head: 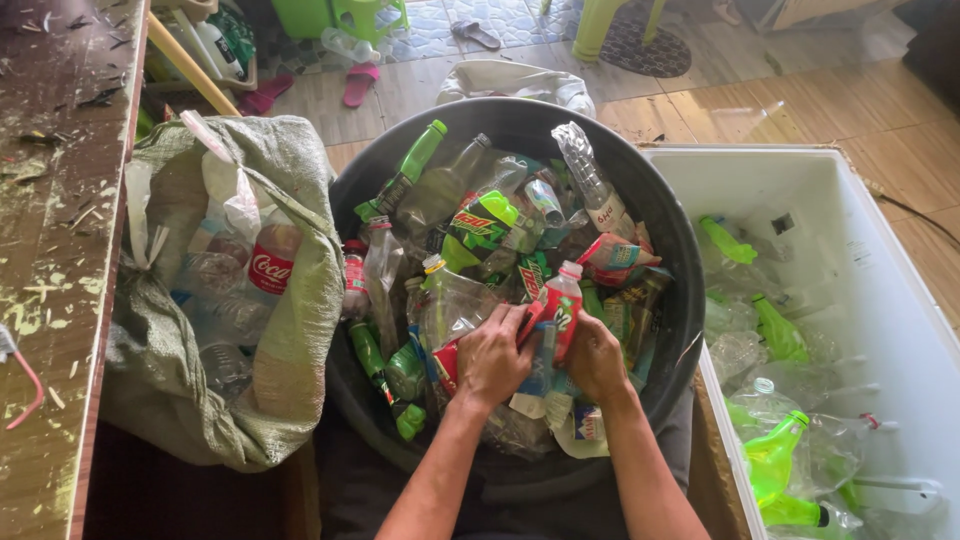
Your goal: Sorting plastic bottles by removing labels and transferring them from a tub to a cooler
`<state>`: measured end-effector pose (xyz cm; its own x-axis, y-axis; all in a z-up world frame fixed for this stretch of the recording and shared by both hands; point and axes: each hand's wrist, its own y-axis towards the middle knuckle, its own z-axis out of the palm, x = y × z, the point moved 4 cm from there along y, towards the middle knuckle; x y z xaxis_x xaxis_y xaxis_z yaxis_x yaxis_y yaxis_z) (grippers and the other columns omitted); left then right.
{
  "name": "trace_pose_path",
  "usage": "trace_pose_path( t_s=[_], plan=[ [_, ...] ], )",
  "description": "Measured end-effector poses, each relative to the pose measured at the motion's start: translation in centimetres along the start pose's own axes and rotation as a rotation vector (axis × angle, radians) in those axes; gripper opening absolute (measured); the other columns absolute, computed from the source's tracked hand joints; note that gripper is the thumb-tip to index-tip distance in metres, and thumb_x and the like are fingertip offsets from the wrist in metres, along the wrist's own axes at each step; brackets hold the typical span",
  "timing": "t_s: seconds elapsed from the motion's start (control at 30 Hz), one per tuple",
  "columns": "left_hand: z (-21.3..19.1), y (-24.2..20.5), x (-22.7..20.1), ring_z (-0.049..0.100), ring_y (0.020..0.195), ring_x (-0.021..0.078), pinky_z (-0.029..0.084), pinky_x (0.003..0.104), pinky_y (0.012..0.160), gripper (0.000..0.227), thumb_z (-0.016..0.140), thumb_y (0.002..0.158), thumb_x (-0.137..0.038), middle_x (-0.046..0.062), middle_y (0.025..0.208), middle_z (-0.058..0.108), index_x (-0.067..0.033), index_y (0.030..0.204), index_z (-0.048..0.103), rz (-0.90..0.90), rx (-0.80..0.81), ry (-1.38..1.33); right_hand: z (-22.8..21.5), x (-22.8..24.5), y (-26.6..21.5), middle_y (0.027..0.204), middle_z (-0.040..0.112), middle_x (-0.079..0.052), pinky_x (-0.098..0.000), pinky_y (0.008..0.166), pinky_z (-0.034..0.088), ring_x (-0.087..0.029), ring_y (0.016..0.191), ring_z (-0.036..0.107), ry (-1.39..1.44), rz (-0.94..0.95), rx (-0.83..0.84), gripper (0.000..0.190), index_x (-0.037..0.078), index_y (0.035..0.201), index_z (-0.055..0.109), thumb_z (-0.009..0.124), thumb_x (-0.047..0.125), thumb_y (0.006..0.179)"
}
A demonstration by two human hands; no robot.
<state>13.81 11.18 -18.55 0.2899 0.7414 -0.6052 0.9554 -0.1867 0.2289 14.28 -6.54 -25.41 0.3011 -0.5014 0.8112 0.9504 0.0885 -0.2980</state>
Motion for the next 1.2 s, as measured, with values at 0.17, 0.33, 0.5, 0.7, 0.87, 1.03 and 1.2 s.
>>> trace_pose_path(
  t_s=[0.17,0.33,0.5,0.7,0.87,1.03,1.2],
  plan=[
    [-0.1,-0.3,-0.2,0.072,0.092,0.0312,0.059,0.049,0.076,0.041,0.058,0.093,-0.056,0.002,0.098,0.069,-0.0280,0.122,0.062,-0.027,0.061,-0.069,-2.5,-0.8,1.3,0.113,0.068,-0.022,-0.0520,0.085,0.056,-0.031,0.093,0.068,0.170,-0.156,-0.040,0.055,0.009,0.145,0.051,0.061,0.031,0.096],
    [0.3,-0.4,0.0,0.072,0.092,0.0309,0.057,0.047,0.079,0.050,0.055,0.088,-0.074,0.001,0.094,0.071,-0.0307,0.112,0.064,-0.105,0.071,-0.157,-3.9,-0.8,1.9,0.095,0.072,-0.016,-0.0451,0.073,0.062,-0.027,0.081,0.074,-0.001,-0.376,-0.120,0.047,0.008,0.124,0.057,0.080,0.013,0.083],
    [-0.6,-0.1,-0.3,0.070,0.094,0.0353,0.057,0.052,0.078,0.048,0.056,0.090,-0.070,0.004,0.099,0.071,-0.0309,0.116,0.066,-0.075,0.056,-0.209,-1.4,1.2,0.1,0.100,0.074,-0.015,-0.0412,0.072,0.062,-0.023,0.082,0.075,0.000,-0.375,-0.191,0.051,0.009,0.129,0.056,0.079,0.012,0.083],
    [-1.4,0.1,-0.7,0.069,0.100,0.0377,0.056,0.055,0.082,0.045,0.049,0.097,-0.062,0.005,0.105,0.072,-0.0323,0.127,0.066,-0.120,0.086,-0.278,0.1,2.6,-1.2,0.085,0.074,-0.014,-0.0408,0.062,0.063,-0.023,0.070,0.074,0.028,-0.288,-0.359,0.040,0.009,0.111,0.064,0.085,0.015,0.078],
    [-1.2,0.2,-1.2,0.069,0.101,0.0391,0.054,0.055,0.089,0.043,0.044,0.101,-0.056,0.007,0.103,0.075,-0.0335,0.131,0.065,-0.199,0.162,-0.271,2.5,4.9,-2.9,0.094,0.074,-0.023,-0.0508,0.070,0.062,-0.034,0.079,0.075,0.258,-0.226,-0.398,0.031,0.003,0.112,0.063,0.076,0.009,0.085],
    [-2.0,1.2,-3.5,0.062,0.113,0.0526,0.047,0.063,0.097,0.045,0.039,0.103,-0.033,0.028,0.122,0.068,-0.0175,0.143,0.051,-0.285,0.268,-0.307,-1.1,2.7,-0.1,0.098,0.075,-0.025,-0.0515,0.074,0.063,-0.035,0.088,0.075,0.376,-0.081,-0.243,0.092,-0.003,0.111,0.070,0.042,0.082,0.088],
    [-3.1,1.4,-9.2,0.064,0.115,0.0493,0.047,0.063,0.099,0.045,0.037,0.104,-0.037,0.022,0.125,0.070,-0.0238,0.145,0.049,-0.254,0.430,-0.330,-0.9,3.8,-0.5,0.084,0.073,-0.021,-0.0447,0.064,0.061,-0.031,0.069,0.073,0.407,-0.083,-0.376,0.081,-0.001,0.100,0.071,0.044,0.075,0.094]
  ],
)
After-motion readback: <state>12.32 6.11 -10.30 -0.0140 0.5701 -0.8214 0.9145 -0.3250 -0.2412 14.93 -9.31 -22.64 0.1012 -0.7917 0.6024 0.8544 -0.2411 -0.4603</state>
